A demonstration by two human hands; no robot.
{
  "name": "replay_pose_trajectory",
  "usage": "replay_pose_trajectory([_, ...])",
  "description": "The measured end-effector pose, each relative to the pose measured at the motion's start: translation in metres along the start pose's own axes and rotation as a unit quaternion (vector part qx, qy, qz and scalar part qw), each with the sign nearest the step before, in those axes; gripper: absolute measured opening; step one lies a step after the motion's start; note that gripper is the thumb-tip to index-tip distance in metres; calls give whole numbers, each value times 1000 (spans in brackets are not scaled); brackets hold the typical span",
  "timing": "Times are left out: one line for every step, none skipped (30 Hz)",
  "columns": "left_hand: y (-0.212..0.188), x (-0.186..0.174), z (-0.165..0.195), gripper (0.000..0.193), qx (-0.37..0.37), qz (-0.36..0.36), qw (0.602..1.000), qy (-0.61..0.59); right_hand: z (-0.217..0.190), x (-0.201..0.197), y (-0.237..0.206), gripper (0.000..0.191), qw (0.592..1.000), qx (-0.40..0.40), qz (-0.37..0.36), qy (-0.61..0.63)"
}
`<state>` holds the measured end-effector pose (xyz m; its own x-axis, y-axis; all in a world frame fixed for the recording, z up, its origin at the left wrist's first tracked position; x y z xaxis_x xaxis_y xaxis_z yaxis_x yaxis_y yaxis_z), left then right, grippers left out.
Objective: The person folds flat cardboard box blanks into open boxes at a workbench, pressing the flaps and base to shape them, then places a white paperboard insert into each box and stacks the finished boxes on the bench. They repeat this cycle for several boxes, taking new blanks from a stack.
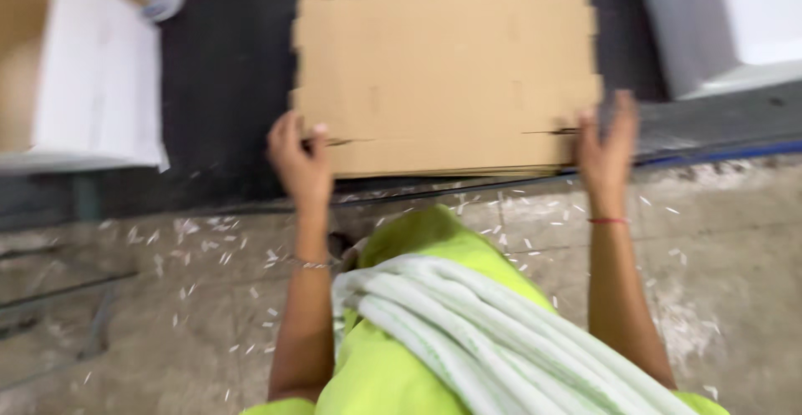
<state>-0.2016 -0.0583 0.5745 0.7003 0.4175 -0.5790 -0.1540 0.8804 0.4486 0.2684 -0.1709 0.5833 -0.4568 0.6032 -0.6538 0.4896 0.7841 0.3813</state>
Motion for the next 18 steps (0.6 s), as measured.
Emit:
replay_pose_trajectory([-1, 3, -3, 45, -28, -10, 999, -15, 13, 5, 3, 64, 999, 28, -33, 20])
replay_pose_trajectory([0, 4, -2, 44, -24, -4, 999, -35, 22, 12, 2, 69, 995, 55, -66, 41])
replay_pose_trajectory([0, 3, 0, 43, -21, 3, 998, -52, 28, 17, -1, 72, 992, 80, -73, 70])
replay_pose_trajectory([-2, 3, 4, 42, -12, 5, 999, -29, 32, 21, -3, 75, 986, 104, -81, 102])
replay_pose_trajectory([-5, -2, 9, 41, -3, 9, 1000, -4, 32, 20, -6, 75, 986, 95, -79, 109])
replay_pose_trajectory([-5, -5, 13, 40, 6, 14, 1000, 24, 30, 21, -8, 75, 986, 85, -78, 119])
replay_pose_trajectory([-5, -8, 19, 41, 21, 23, 999, 31, 26, 19, -10, 76, 986, 73, -79, 129])
replay_pose_trajectory([-6, -10, 25, 42, 33, 31, 998, 39, 22, 16, -11, 74, 987, 68, -80, 119])
replay_pose_trajectory([-6, -11, 31, 43, 45, 40, 997, 47, 16, 12, -9, 73, 989, 62, -81, 109])
replay_pose_trajectory([-5, -10, 32, 44, 1, 32, 998, -47, 9, 8, -7, 72, 990, 53, -82, 99])
replay_pose_trajectory([-2, -8, 32, 45, -43, 26, 989, -140, 2, 4, -3, 71, 991, 51, -81, 95])
replay_pose_trajectory([2, -6, 31, 47, -85, 20, 969, -232, -5, -2, 0, 71, 991, 49, -80, 92])
replay_pose_trajectory([6, -2, 28, 51, -142, 8, 934, -329, -14, -5, 2, 70, 992, 45, -80, 89])
replay_pose_trajectory([11, 3, 25, 57, -196, -3, 885, -421, -19, -9, 4, 70, 981, 98, -78, 151])
replay_pose_trajectory([15, 5, 21, 64, -248, -14, 825, -507, -22, -16, 4, 70, 962, 153, -79, 210])
replay_pose_trajectory([19, 5, 16, 65, -295, -18, 804, -516, -25, -18, 4, 70, 938, 207, -81, 267])
replay_pose_trajectory([20, 6, 11, 66, -341, -21, 780, -524, -29, -21, 7, 66, 915, 196, -70, 346])
replay_pose_trajectory([20, 5, 6, 67, -389, -24, 754, -528, -31, -23, 9, 62, 885, 188, -61, 422])
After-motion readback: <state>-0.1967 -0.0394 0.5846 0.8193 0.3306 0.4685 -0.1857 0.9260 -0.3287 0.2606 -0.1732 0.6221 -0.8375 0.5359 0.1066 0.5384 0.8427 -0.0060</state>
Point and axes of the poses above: each hand's wrist, its own y-axis towards the middle knuckle, its own x-axis out of the palm, z = x × y, the point moved 3 cm from there along y, towards the middle knuckle, and after that the axes turned 2 degrees about z, right-handed, at the moved point
